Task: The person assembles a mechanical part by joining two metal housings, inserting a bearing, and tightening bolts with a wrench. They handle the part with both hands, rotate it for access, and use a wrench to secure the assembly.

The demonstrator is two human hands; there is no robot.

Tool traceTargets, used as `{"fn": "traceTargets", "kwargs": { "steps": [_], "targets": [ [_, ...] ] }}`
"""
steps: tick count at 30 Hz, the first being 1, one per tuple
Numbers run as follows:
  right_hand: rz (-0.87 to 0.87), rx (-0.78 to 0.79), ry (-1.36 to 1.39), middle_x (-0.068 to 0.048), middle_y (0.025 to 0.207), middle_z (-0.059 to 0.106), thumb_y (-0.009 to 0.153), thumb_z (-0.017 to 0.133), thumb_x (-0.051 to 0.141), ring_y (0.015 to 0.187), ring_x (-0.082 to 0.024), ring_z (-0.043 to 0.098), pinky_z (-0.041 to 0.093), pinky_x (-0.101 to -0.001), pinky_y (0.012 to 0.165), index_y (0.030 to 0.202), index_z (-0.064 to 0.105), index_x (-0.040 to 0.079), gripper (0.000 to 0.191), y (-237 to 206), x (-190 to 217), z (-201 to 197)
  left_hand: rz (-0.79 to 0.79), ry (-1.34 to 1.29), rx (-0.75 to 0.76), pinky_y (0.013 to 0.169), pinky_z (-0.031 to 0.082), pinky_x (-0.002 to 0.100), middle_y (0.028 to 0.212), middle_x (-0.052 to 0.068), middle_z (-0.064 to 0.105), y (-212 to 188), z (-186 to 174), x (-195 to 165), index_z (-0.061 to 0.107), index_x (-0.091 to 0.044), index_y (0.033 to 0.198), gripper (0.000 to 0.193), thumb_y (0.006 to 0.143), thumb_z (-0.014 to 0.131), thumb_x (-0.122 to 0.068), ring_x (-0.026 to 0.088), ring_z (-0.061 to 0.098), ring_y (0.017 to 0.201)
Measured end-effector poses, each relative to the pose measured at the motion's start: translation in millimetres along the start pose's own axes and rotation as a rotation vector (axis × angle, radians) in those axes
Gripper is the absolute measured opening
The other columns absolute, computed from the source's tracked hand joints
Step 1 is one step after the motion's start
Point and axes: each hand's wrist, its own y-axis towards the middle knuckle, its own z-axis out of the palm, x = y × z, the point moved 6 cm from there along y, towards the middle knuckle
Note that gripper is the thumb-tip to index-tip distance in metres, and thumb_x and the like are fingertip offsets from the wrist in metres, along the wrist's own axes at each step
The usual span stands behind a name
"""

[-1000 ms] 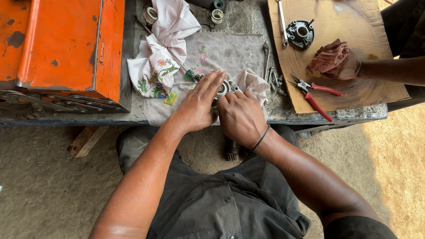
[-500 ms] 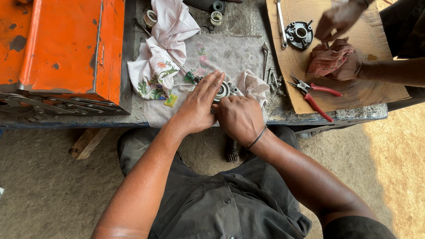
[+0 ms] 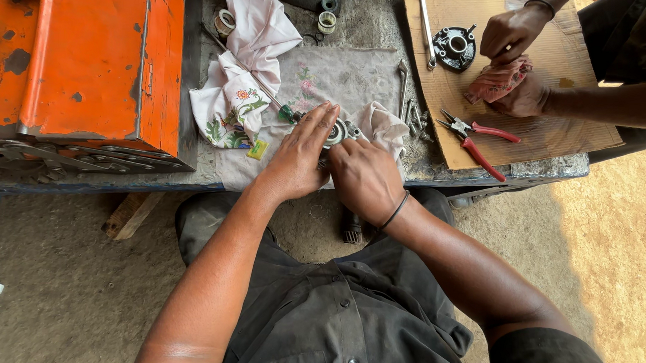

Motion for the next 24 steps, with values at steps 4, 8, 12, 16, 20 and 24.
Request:
{"fn": "traceTargets", "kwargs": {
  "steps": [4,8,12,16,20,24],
  "targets": [
    [-0.005,0.009,0.042,-0.012,0.082,0.065,0.08,0.068,0.008,0.082,-0.031,0.067,0.052,-0.0438,0.076,0.085,0.06,0.004,0.011,0.0,0.0,1.0,-0.009,0.011,0.013,0.123,0.028,0.046,0.166,0.018,0.027,0.6,0.4,-0.3,0.023,-0.012,0.161,0.109,0.067,0.075,0.0,0.038,0.027,0.153],
    [0.035,-0.013,0.081,-0.013,0.08,0.064,0.084,0.071,0.014,0.08,-0.033,0.066,0.051,-0.0456,0.074,0.084,0.059,0.003,0.016,-0.2,-2.0,1.2,0.008,0.001,-0.012,0.123,0.028,0.047,0.165,0.019,0.027,-0.4,-1.3,-1.9,0.024,-0.012,0.161,0.106,0.069,0.077,-0.002,0.038,0.028,0.153],
    [-0.039,-0.053,0.106,-0.014,0.084,0.065,0.078,0.067,0.005,0.083,-0.033,0.066,0.051,-0.0445,0.077,0.087,0.059,0.003,0.012,-3.7,0.1,1.1,0.016,-0.002,-0.014,0.124,0.029,0.046,0.166,0.017,0.028,-0.3,-0.5,-1.5,0.024,-0.012,0.162,0.107,0.067,0.074,0.001,0.038,0.028,0.154],
    [0.021,-0.039,0.098,-0.014,0.082,0.065,0.082,0.068,0.007,0.082,-0.033,0.066,0.051,-0.0454,0.077,0.086,0.057,0.003,0.012,-3.2,-4.6,9.3,-0.015,0.006,0.003,0.123,0.028,0.046,0.166,0.018,0.027,0.1,1.0,0.1,0.024,-0.012,0.161,0.107,0.068,0.075,0.0,0.038,0.027,0.153],
    [0.091,-0.012,0.122,-0.015,0.08,0.064,0.09,0.072,0.016,0.079,-0.034,0.066,0.05,-0.0461,0.073,0.083,0.056,0.002,0.022,-0.4,-8.5,15.6,-0.005,0.003,-0.007,0.124,0.028,0.046,0.166,0.018,0.027,0.6,-0.6,-2.0,0.024,-0.012,0.162,0.105,0.07,0.075,-0.002,0.038,0.027,0.154],
    [0.094,-0.011,0.107,-0.015,0.078,0.063,0.091,0.074,0.021,0.078,-0.033,0.065,0.05,-0.0463,0.071,0.081,0.056,0.003,0.027,-3.2,-9.2,11.3,0.001,-0.006,-0.007,0.123,0.028,0.047,0.166,0.019,0.026,-0.1,-0.7,-2.2,0.023,-0.012,0.162,0.104,0.073,0.076,-0.006,0.038,0.027,0.153]
  ]
}}
